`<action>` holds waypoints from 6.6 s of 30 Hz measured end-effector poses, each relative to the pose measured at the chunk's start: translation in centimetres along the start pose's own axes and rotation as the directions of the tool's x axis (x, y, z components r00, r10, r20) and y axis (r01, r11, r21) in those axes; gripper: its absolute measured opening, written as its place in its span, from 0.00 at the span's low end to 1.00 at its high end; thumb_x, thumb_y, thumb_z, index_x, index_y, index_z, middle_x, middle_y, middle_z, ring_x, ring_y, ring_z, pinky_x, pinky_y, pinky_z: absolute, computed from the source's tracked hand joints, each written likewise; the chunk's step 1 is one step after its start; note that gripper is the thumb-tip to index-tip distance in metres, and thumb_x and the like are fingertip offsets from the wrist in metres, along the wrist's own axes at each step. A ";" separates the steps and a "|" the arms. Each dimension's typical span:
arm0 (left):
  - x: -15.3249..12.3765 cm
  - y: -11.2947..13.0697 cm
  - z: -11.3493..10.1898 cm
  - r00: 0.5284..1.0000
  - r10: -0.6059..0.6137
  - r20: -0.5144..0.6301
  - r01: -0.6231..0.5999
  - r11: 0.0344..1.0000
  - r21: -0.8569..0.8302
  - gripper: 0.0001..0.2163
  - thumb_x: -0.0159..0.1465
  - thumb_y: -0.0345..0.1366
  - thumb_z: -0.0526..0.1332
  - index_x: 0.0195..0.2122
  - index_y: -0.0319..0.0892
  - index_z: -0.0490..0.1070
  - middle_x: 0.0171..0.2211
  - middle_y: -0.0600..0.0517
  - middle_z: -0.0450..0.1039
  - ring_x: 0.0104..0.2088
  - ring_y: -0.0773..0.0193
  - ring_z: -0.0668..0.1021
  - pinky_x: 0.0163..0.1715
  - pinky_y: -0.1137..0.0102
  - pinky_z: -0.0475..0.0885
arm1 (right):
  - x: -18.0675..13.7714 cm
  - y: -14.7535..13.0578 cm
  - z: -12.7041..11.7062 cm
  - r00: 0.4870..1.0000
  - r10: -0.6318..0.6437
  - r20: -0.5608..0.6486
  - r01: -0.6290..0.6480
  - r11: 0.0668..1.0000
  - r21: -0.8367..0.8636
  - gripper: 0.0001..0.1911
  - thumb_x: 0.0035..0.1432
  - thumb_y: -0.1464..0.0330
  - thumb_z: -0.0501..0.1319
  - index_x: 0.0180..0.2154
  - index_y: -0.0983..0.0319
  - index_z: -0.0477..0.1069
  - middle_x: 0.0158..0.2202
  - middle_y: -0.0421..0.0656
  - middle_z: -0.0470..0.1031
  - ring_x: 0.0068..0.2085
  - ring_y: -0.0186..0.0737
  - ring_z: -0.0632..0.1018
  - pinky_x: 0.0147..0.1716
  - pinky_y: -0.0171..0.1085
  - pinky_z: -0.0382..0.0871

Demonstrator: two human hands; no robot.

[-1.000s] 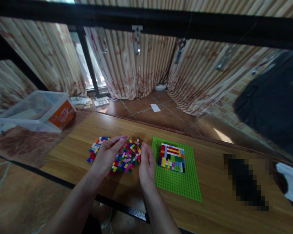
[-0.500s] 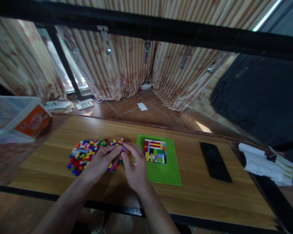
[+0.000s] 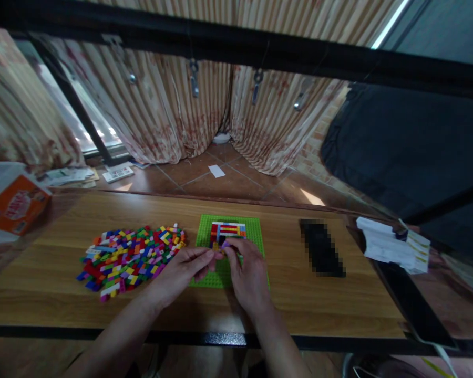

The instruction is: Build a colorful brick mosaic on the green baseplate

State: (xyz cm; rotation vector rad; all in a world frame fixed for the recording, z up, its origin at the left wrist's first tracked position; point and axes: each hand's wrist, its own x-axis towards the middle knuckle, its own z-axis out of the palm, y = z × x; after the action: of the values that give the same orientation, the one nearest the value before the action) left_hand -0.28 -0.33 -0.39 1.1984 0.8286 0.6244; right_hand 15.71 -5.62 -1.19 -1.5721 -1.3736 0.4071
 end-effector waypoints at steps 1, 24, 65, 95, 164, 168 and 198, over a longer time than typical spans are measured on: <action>0.2 -0.1 0.1 1.000 0.013 -0.017 -0.012 0.999 0.045 0.17 0.61 0.49 0.61 0.34 0.38 0.78 0.24 0.55 0.70 0.22 0.72 0.65 0.22 0.75 0.58 | 0.2 0.6 -0.7 0.999 0.043 -0.031 -0.044 0.999 -0.011 0.11 0.62 0.60 0.60 0.41 0.58 0.77 0.41 0.45 0.81 0.43 0.45 0.79 0.46 0.44 0.71; 2.0 -1.3 1.3 0.905 0.422 -0.061 -0.224 0.592 0.774 0.10 0.68 0.33 0.54 0.41 0.41 0.76 0.37 0.49 0.80 0.36 0.62 0.80 0.35 0.70 0.71 | 1.2 3.3 -0.7 1.000 -0.010 0.006 0.011 0.990 -0.140 0.08 0.61 0.65 0.60 0.38 0.56 0.77 0.45 0.46 0.71 0.51 0.48 0.71 0.53 0.50 0.65; 1.9 -2.1 1.9 0.907 0.422 0.003 -0.220 0.464 0.858 0.10 0.66 0.30 0.55 0.42 0.43 0.75 0.40 0.48 0.78 0.38 0.61 0.79 0.39 0.68 0.74 | 2.0 4.2 1.1 0.965 0.225 -0.136 -0.216 0.973 0.076 0.10 0.50 0.61 0.64 0.33 0.59 0.72 0.36 0.43 0.73 0.38 0.43 0.74 0.43 0.45 0.69; 3.0 -3.3 2.8 0.809 0.567 0.156 -0.335 0.226 0.915 0.21 0.64 0.32 0.60 0.59 0.42 0.66 0.61 0.41 0.63 0.59 0.46 0.66 0.58 0.49 0.66 | 2.4 4.8 -1.0 0.952 0.278 -0.124 -0.249 0.945 0.212 0.14 0.54 0.62 0.60 0.40 0.60 0.78 0.40 0.47 0.77 0.39 0.42 0.76 0.41 0.42 0.71; 3.6 -3.4 2.2 0.770 0.612 0.180 -0.361 0.185 0.914 0.14 0.65 0.27 0.58 0.50 0.41 0.75 0.56 0.43 0.68 0.56 0.51 0.69 0.54 0.53 0.73 | 2.6 4.1 -0.9 0.990 0.138 -0.006 -0.138 0.983 -0.122 0.12 0.57 0.69 0.58 0.39 0.59 0.79 0.38 0.46 0.83 0.38 0.44 0.82 0.42 0.43 0.75; 3.8 -3.4 2.0 0.762 0.621 0.183 -0.375 0.193 0.907 0.14 0.65 0.27 0.58 0.50 0.42 0.75 0.55 0.44 0.69 0.55 0.52 0.69 0.53 0.53 0.74 | 2.5 3.8 -0.6 0.989 0.128 -0.071 -0.139 0.971 -0.192 0.12 0.57 0.69 0.58 0.37 0.59 0.80 0.38 0.47 0.83 0.37 0.45 0.82 0.42 0.43 0.74; 3.6 -4.2 1.9 0.757 0.636 0.148 -0.374 0.237 0.897 0.16 0.66 0.28 0.56 0.54 0.39 0.70 0.57 0.42 0.71 0.59 0.52 0.70 0.57 0.53 0.72 | 1.7 2.8 0.5 0.928 0.349 -0.129 -0.347 0.937 0.041 0.15 0.56 0.60 0.60 0.36 0.61 0.81 0.35 0.48 0.83 0.36 0.48 0.82 0.38 0.43 0.74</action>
State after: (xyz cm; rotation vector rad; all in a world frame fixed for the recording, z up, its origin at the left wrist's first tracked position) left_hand 3.31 0.38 -4.98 2.5440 1.0169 0.9257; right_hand 17.44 -3.61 -3.19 -1.8002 -0.9848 0.5143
